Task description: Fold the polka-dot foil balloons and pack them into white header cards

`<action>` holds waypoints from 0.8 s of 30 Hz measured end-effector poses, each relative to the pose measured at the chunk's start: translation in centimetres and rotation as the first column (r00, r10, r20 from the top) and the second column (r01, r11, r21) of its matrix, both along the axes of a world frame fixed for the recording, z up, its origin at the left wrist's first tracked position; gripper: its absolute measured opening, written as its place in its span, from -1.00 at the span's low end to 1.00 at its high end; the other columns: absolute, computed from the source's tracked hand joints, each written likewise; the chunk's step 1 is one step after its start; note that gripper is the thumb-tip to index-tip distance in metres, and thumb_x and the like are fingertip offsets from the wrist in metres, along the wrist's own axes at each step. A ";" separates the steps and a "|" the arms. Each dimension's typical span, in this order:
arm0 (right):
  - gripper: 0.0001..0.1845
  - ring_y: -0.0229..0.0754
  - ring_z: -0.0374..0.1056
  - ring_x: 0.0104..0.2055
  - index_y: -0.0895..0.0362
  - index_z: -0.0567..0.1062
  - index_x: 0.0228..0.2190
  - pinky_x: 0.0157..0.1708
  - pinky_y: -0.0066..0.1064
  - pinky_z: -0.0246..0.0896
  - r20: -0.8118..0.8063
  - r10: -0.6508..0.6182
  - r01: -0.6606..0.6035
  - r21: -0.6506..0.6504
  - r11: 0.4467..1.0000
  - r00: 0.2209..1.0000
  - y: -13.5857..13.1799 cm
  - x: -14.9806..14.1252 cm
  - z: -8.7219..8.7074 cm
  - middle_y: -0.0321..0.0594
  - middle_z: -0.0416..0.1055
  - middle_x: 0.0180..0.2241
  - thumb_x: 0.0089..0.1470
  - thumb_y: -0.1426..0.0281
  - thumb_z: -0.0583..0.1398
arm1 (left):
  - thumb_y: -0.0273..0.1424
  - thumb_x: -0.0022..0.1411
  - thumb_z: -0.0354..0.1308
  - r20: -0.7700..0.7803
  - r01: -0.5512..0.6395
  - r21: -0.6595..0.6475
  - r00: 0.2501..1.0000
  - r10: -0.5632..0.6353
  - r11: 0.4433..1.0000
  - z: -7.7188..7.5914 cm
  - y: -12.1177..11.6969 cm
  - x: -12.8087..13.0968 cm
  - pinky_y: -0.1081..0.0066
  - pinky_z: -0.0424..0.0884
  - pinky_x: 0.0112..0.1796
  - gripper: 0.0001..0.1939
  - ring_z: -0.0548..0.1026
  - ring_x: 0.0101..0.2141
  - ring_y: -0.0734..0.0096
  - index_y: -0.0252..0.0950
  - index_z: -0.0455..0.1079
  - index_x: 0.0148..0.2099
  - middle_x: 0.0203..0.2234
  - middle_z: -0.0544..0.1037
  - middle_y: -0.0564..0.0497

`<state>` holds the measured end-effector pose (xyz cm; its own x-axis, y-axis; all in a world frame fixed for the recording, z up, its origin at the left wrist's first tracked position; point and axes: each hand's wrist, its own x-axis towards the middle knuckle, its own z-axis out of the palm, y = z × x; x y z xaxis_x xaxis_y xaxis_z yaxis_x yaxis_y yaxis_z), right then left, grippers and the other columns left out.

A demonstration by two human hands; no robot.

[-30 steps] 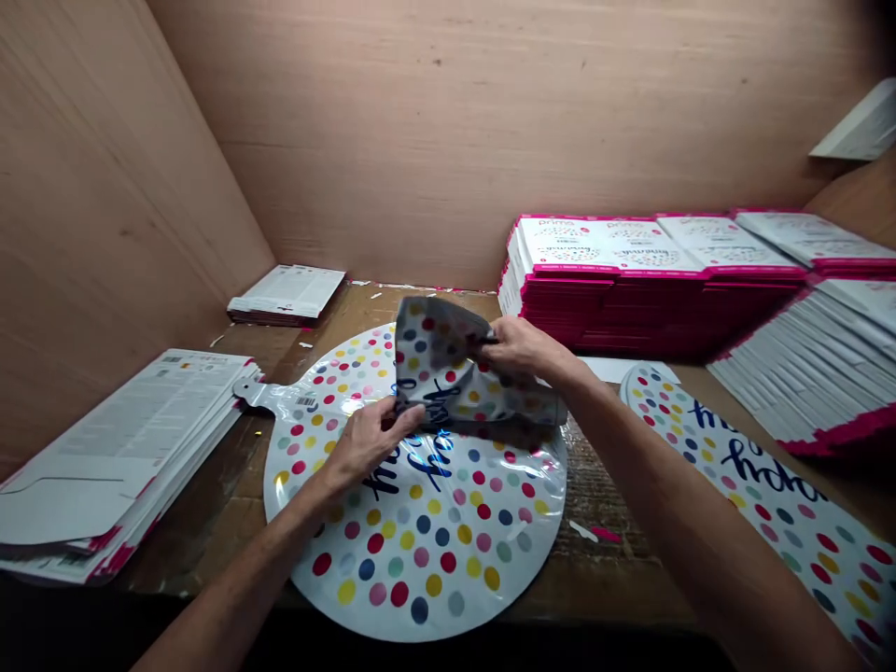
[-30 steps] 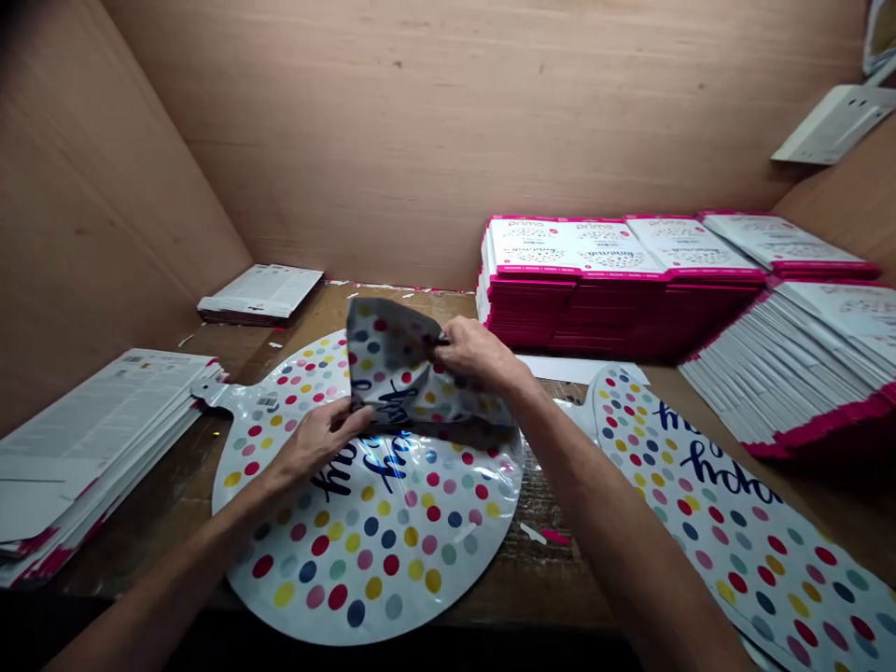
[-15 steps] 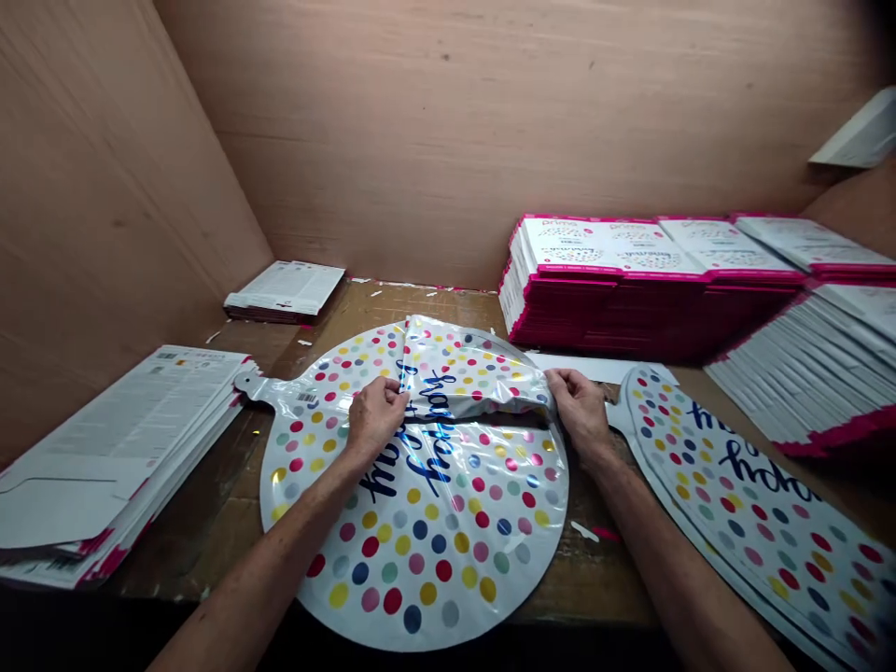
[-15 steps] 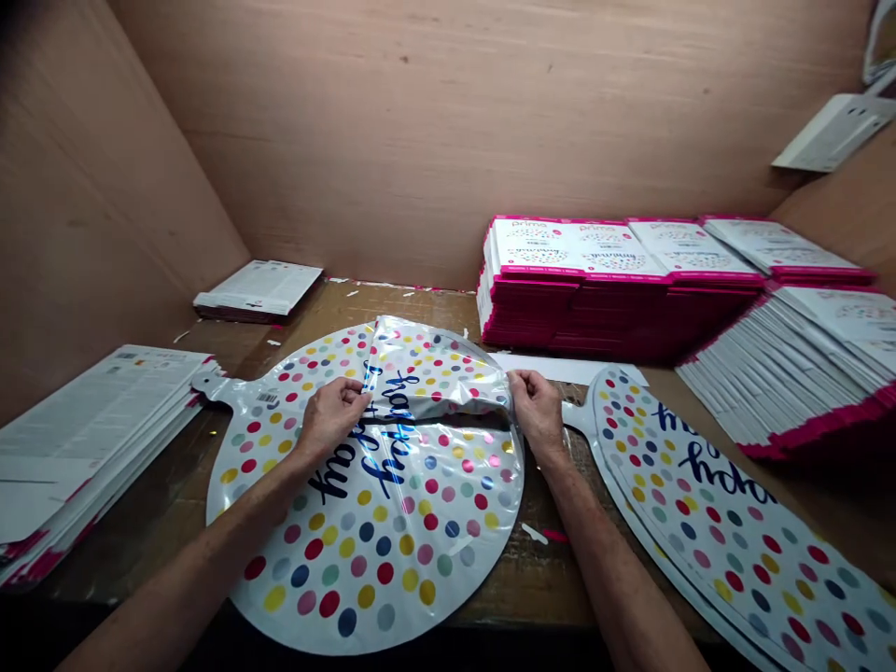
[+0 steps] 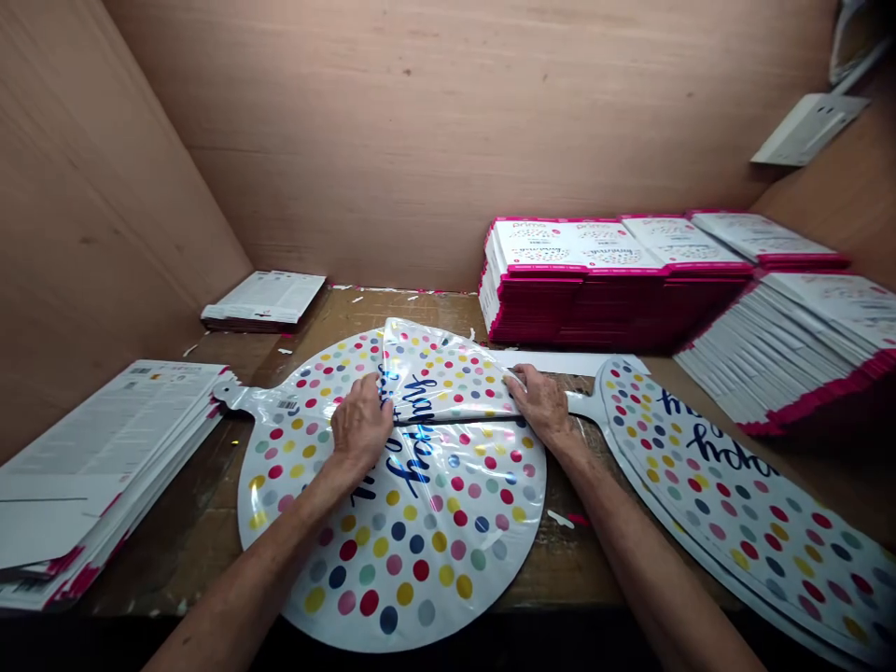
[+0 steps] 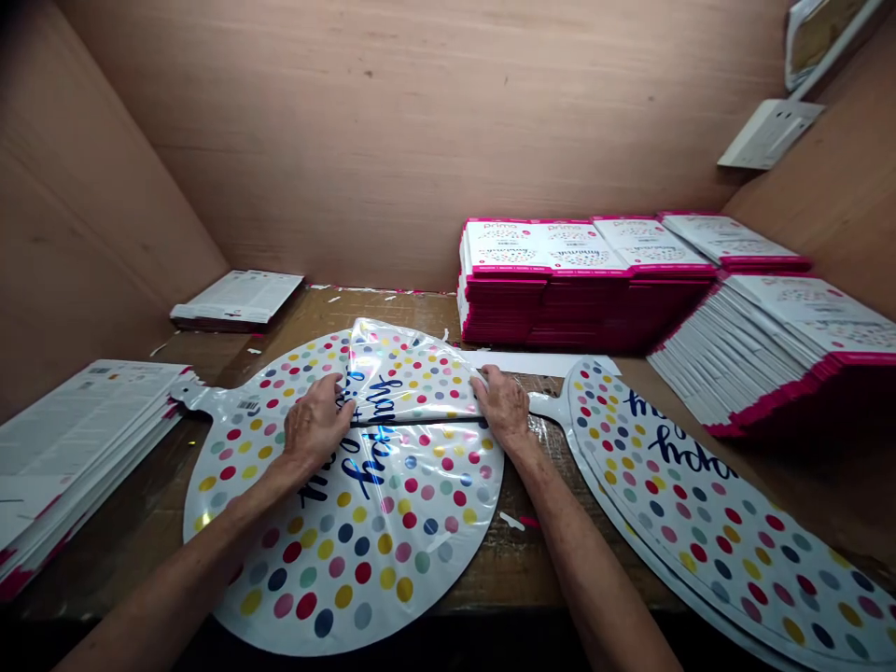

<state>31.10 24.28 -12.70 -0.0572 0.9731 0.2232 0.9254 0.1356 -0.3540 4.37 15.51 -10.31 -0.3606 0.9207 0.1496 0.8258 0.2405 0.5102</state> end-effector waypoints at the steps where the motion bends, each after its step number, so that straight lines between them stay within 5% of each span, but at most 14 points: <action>1: -0.61 0.05 0.43 -0.11 0.19 0.46 0.00 -0.12 -0.22 0.24 0.013 0.004 -0.005 0.048 0.999 1.000 -0.4 -0.1 0.1 0.02 0.52 -0.13 0.22 0.25 0.10 | -0.39 0.24 0.05 -0.088 0.052 0.051 0.995 -0.047 0.997 -0.1 0.1 0.3 0.13 0.30 0.09 -0.48 0.37 0.13 0.02 -0.40 0.24 0.23 0.12 0.44 -0.26; 3: -0.53 0.10 0.36 0.01 0.25 0.41 0.06 -0.02 -0.14 0.22 0.066 0.072 -0.084 0.211 0.974 0.995 -1.7 -0.4 0.4 0.11 0.43 0.00 0.22 0.23 0.10 | -0.31 0.31 0.00 -0.261 0.221 0.085 0.946 -0.193 0.972 -0.6 0.5 0.6 0.10 0.15 0.21 -0.43 0.11 0.30 0.00 -0.43 0.15 0.31 0.28 0.23 -0.26; 5: -0.48 0.12 0.27 0.11 0.26 0.37 0.10 0.10 -0.08 0.15 0.169 0.279 -0.319 0.312 0.895 0.945 -2.9 -0.9 0.8 0.13 0.33 0.12 0.19 0.24 0.14 | -0.20 0.36 -0.06 -0.338 0.347 0.001 0.883 -0.326 0.938 -1.6 1.2 0.5 0.04 0.04 0.25 -0.41 -0.02 0.34 -0.02 -0.42 0.15 0.32 0.31 0.19 -0.23; 8: -0.53 0.04 0.24 0.15 0.21 0.38 0.08 0.19 -0.09 0.08 0.341 0.612 -0.680 0.127 0.723 0.714 -3.5 -2.3 1.5 0.04 0.32 0.14 0.12 0.42 0.14 | -0.12 0.40 -0.18 -0.364 0.360 -0.116 0.852 -0.376 0.926 -3.2 2.0 -0.1 -0.06 -0.06 0.27 -0.38 0.00 0.33 -0.05 -0.40 0.15 0.33 0.32 0.18 -0.22; 10: -0.52 0.04 0.24 0.15 0.26 0.38 0.06 0.18 -0.11 0.10 0.429 0.666 -0.733 -0.014 0.680 0.610 -2.8 -3.6 1.9 0.06 0.34 0.12 0.07 0.53 0.11 | -0.09 0.41 -0.24 -0.365 0.358 -0.127 0.850 -0.380 0.925 -3.7 2.1 -0.3 -0.06 -0.10 0.28 -0.35 -0.02 0.34 -0.04 -0.40 0.12 0.35 0.34 0.13 -0.22; 15: -0.59 0.07 0.37 -0.02 0.31 0.45 -0.03 -0.06 -0.16 0.28 0.563 0.559 -0.617 -0.107 0.780 0.609 -2.0 -6.8 2.2 0.15 0.46 -0.06 0.12 0.65 0.00 | 0.02 0.39 -0.38 -0.238 0.363 -0.151 0.889 -0.391 0.919 -3.4 2.0 -0.5 -0.02 -0.15 0.29 -0.23 -0.13 0.37 0.00 -0.41 -0.02 0.40 0.38 -0.02 -0.19; 20: -0.96 -0.02 0.38 -0.48 0.14 0.53 -0.44 -0.43 -0.20 0.30 0.526 0.558 -0.561 -0.174 0.809 0.642 -6.7 -6.0 1.9 -0.04 0.46 -0.54 0.00 0.46 0.24 | 0.03 0.38 -0.33 -0.146 0.406 -0.177 0.890 -0.432 0.897 -2.8 2.8 -1.3 -0.04 -0.24 0.29 -0.25 -0.18 0.37 -0.03 -0.37 -0.01 0.40 0.38 -0.01 -0.14; 24: -0.80 0.06 0.40 -0.43 0.15 0.56 -0.27 -0.44 -0.14 0.30 0.445 0.495 -0.534 -0.044 0.845 0.747 -9.7 -4.6 2.0 0.07 0.49 -0.43 0.00 0.38 0.26 | 0.03 0.35 -0.20 0.085 0.324 -0.036 0.944 -0.320 0.945 -0.6 0.4 -0.3 0.05 -0.04 0.27 -0.31 0.06 0.32 0.01 -0.35 0.22 0.28 0.31 0.20 -0.19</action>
